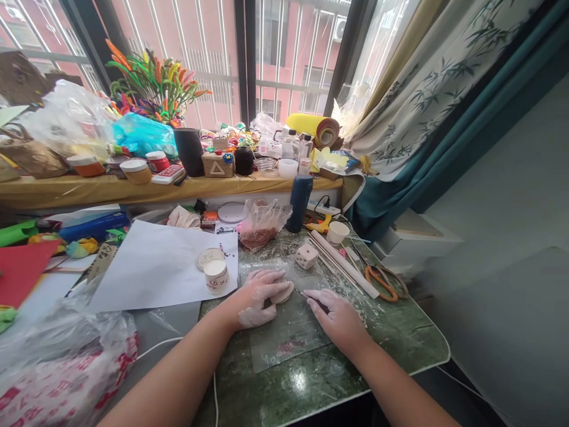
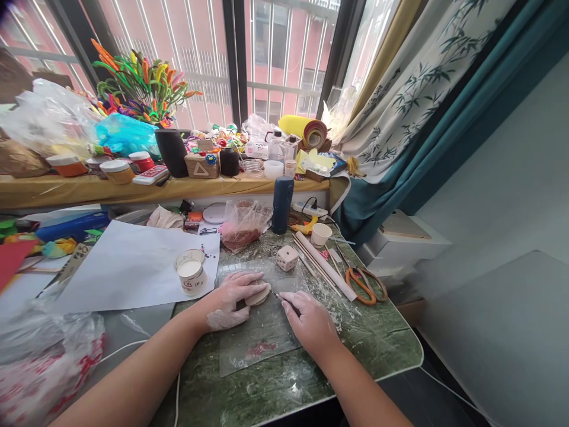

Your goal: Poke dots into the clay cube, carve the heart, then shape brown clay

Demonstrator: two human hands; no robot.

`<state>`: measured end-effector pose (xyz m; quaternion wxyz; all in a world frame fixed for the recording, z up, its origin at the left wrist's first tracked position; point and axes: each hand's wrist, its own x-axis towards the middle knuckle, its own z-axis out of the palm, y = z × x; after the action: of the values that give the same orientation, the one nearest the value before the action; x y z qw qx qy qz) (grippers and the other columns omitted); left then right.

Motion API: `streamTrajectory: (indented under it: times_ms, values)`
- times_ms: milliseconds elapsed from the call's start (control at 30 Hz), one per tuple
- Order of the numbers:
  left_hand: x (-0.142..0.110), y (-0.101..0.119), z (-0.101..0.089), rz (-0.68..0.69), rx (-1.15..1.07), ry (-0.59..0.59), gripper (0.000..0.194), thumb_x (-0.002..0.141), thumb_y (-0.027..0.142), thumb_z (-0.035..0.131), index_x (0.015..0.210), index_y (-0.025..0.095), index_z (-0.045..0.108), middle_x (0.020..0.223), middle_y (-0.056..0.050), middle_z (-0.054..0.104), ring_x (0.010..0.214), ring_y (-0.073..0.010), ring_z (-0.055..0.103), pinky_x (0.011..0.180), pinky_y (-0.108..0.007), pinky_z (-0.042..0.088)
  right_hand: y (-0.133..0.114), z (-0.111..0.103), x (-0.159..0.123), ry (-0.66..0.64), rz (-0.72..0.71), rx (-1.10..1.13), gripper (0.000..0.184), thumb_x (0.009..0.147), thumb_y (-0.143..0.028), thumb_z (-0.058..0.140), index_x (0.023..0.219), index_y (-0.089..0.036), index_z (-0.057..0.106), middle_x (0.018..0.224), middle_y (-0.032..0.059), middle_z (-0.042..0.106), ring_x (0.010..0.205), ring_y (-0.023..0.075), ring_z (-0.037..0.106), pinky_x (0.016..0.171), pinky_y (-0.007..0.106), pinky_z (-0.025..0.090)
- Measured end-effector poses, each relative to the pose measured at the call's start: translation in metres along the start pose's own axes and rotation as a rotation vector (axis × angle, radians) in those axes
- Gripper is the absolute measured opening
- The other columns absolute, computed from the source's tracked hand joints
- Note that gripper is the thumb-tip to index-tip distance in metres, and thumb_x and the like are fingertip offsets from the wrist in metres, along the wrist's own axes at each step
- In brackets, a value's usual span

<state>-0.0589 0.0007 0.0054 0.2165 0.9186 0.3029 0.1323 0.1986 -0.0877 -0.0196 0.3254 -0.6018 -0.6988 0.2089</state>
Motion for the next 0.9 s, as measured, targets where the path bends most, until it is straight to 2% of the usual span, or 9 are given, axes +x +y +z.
streamTrajectory:
  times_ms: [133,200,300,367,500,567,667,733,900]
  values:
    - [0.000,-0.002,0.000,0.014,-0.044,0.028,0.061,0.085,0.028,0.068,0.145,0.034,0.058,0.155,-0.007,0.053,0.142,-0.0334,0.048,0.119,-0.051,0.037,-0.001,0.006,0.008,0.023,0.054,0.150,0.026,0.087,-0.029,0.063,0.109,-0.026,0.078,0.107,0.0067,0.078,0.102,0.0269,0.072,0.092,0.043,0.058]
    - [0.001,-0.002,0.000,0.015,-0.046,0.043,0.057,0.086,0.032,0.071,0.142,0.032,0.059,0.146,-0.007,0.060,0.136,-0.0316,0.053,0.116,-0.049,0.039,0.002,0.007,0.010,0.000,0.150,0.377,0.031,0.085,-0.031,0.067,0.114,-0.025,0.076,0.104,0.0066,0.076,0.083,0.0221,0.071,0.073,0.036,0.060]
    - [0.005,0.001,0.004,-0.058,0.000,0.077,0.061,0.080,0.039,0.079,0.137,0.028,0.062,0.136,-0.008,0.066,0.127,-0.0336,0.058,0.112,-0.053,0.039,0.004,0.004,0.010,-0.011,0.325,0.737,0.043,0.084,-0.044,0.072,0.123,-0.025,0.072,0.096,0.0048,0.072,0.046,0.0088,0.048,0.042,0.024,0.040]
    - [0.008,0.003,0.008,-0.105,0.034,0.104,0.067,0.076,0.045,0.083,0.137,0.025,0.061,0.134,-0.010,0.066,0.125,-0.0357,0.057,0.110,-0.055,0.039,0.005,-0.004,0.010,-0.046,0.338,0.924,0.052,0.084,-0.052,0.072,0.128,-0.025,0.069,0.098,0.0066,0.069,0.047,0.0078,0.042,0.043,0.024,0.035]
    - [0.010,0.002,0.014,-0.098,0.053,0.111,0.080,0.073,0.051,0.085,0.142,0.025,0.056,0.138,-0.011,0.063,0.126,-0.0370,0.055,0.110,-0.055,0.037,0.007,-0.017,0.012,-0.128,0.262,1.137,0.068,0.079,-0.066,0.070,0.130,-0.021,0.068,0.109,0.0152,0.068,0.071,0.0191,0.056,0.056,0.033,0.046]
    - [0.009,-0.001,0.015,-0.092,0.042,0.100,0.082,0.072,0.053,0.086,0.142,0.025,0.055,0.138,-0.011,0.062,0.126,-0.0372,0.054,0.110,-0.054,0.037,0.008,-0.015,0.016,-0.020,0.317,1.177,0.051,0.075,-0.059,0.079,0.109,-0.022,0.074,0.090,0.0089,0.066,0.065,0.0172,0.052,0.054,0.031,0.044]
    - [0.009,-0.003,0.013,-0.085,0.015,0.093,0.075,0.076,0.055,0.082,0.141,0.025,0.057,0.137,-0.011,0.063,0.126,-0.0366,0.055,0.109,-0.053,0.038,0.008,-0.003,0.023,0.110,0.416,1.193,0.031,0.080,-0.052,0.080,0.082,-0.022,0.070,0.062,-0.0027,0.051,0.053,0.0126,0.043,0.049,0.027,0.039]
    - [0.009,-0.003,0.012,-0.085,0.004,0.097,0.068,0.080,0.052,0.079,0.139,0.026,0.058,0.137,-0.011,0.064,0.126,-0.0356,0.056,0.108,-0.053,0.039,0.007,0.005,0.028,0.105,0.443,1.181,0.031,0.081,-0.052,0.080,0.085,-0.022,0.070,0.061,-0.0030,0.053,0.054,0.0130,0.048,0.049,0.026,0.040]
    - [0.010,-0.002,0.011,-0.090,-0.016,0.082,0.063,0.081,0.043,0.077,0.138,0.026,0.059,0.135,-0.009,0.066,0.126,-0.0347,0.056,0.109,-0.052,0.039,0.003,0.011,0.037,0.068,0.497,1.143,0.036,0.071,-0.045,0.090,0.089,-0.019,0.073,0.074,0.0031,0.070,0.068,0.0176,0.066,0.053,0.025,0.050]
